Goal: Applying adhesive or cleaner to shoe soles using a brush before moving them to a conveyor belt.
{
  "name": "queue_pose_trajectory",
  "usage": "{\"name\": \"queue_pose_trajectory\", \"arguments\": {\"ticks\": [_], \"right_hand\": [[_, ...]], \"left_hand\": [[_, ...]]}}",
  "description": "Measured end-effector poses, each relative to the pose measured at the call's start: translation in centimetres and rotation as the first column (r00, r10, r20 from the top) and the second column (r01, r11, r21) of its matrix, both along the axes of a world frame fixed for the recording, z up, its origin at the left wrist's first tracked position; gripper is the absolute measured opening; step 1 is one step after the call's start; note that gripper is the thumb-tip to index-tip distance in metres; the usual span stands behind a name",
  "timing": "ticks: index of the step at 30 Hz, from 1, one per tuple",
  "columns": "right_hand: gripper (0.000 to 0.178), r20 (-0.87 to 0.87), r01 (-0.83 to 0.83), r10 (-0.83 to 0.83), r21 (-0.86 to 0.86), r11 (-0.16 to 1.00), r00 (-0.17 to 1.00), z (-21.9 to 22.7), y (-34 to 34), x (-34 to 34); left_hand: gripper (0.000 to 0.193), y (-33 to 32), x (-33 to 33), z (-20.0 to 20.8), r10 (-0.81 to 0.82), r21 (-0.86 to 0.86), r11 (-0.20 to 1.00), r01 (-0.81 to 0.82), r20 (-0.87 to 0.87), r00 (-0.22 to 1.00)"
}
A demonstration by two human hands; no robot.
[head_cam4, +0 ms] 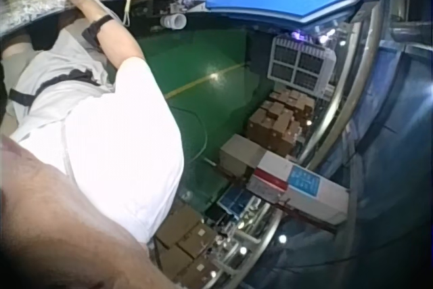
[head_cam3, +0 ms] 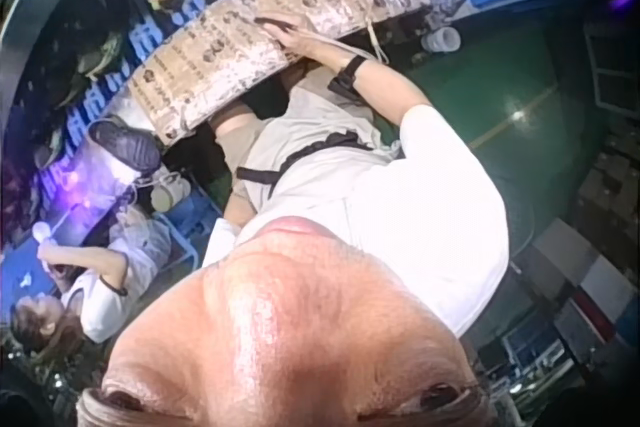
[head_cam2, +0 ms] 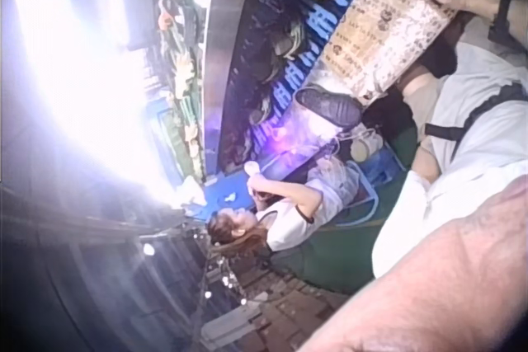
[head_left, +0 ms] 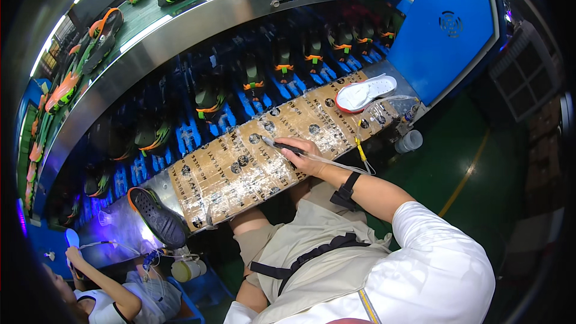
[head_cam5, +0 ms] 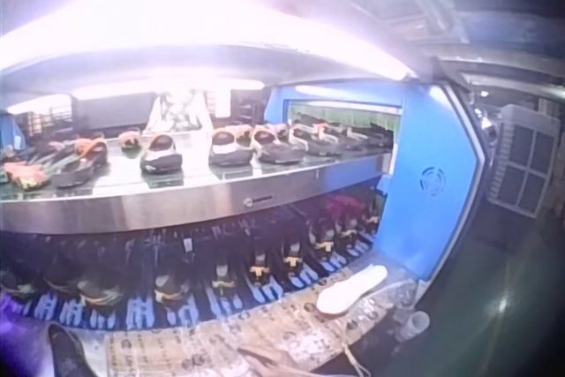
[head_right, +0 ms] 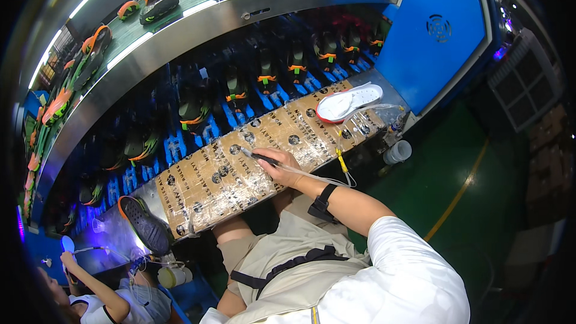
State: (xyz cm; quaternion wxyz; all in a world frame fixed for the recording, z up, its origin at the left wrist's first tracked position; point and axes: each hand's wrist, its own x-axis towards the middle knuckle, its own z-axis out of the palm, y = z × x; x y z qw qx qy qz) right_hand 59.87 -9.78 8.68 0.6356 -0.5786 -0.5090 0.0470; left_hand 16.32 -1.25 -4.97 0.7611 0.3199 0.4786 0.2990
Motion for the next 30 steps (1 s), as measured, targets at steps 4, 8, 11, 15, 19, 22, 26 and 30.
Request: {"name": "queue_pose_trajectory", "arguments": {"ticks": [4,8,11,15,19,22,26,30], "right_hand": [[0.03,0.007,-0.017,0.017,-0.023,1.0,1.0,1.2,0.0,0.5],[0.03,0.046,0.005,-0.006,0.027,1.0,0.999,1.5,0.5,0.7],[0.031,0.052,0.01,-0.01,0.003,1.0,0.999,0.8,0.1,0.9],[0.03,0.05,0.001,-0.002,0.021,1.0,0.999,0.3,0.1,0.4],[0.03,0.064,0.002,-0.004,0.026,1.0,0.998,1.4,0.1,1.2],[0.03,0.074,0.013,-0.013,-0.001,1.0,0.997,1.8,0.1,1.5],[0.03,0.068,0.017,-0.018,0.011,1.0,0.998,0.8,-0.4,1.3],[0.031,0.08,0.021,-0.022,0.013,1.0,0.997,0.8,-0.2,0.9]], "left_hand": [[0.053,-0.1,0.0,-0.3,0.016,-0.05,0.999,-0.015,0.017,1.0],[0.053,0.1,0.3,-0.3,0.024,-0.099,0.995,-0.021,0.031,0.999],[0.053,0.2,0.4,-0.2,0.032,-0.139,0.99,-0.026,0.042,0.999],[0.053,-0.1,0.2,-0.3,0.051,-0.189,0.981,-0.04,0.057,0.997],[0.056,0.5,1.0,1.6,0.066,-0.24,0.969,-0.055,0.036,0.997],[0.056,-0.1,2.5,4.3,0.075,-0.287,0.956,-0.066,0.019,0.997],[0.055,-0.7,2.8,4.1,0.001,-0.116,0.993,-0.005,-0.031,1.0],[0.054,-1.1,2.7,3.6,-0.058,0.053,0.997,0.063,-0.092,0.994]]}}
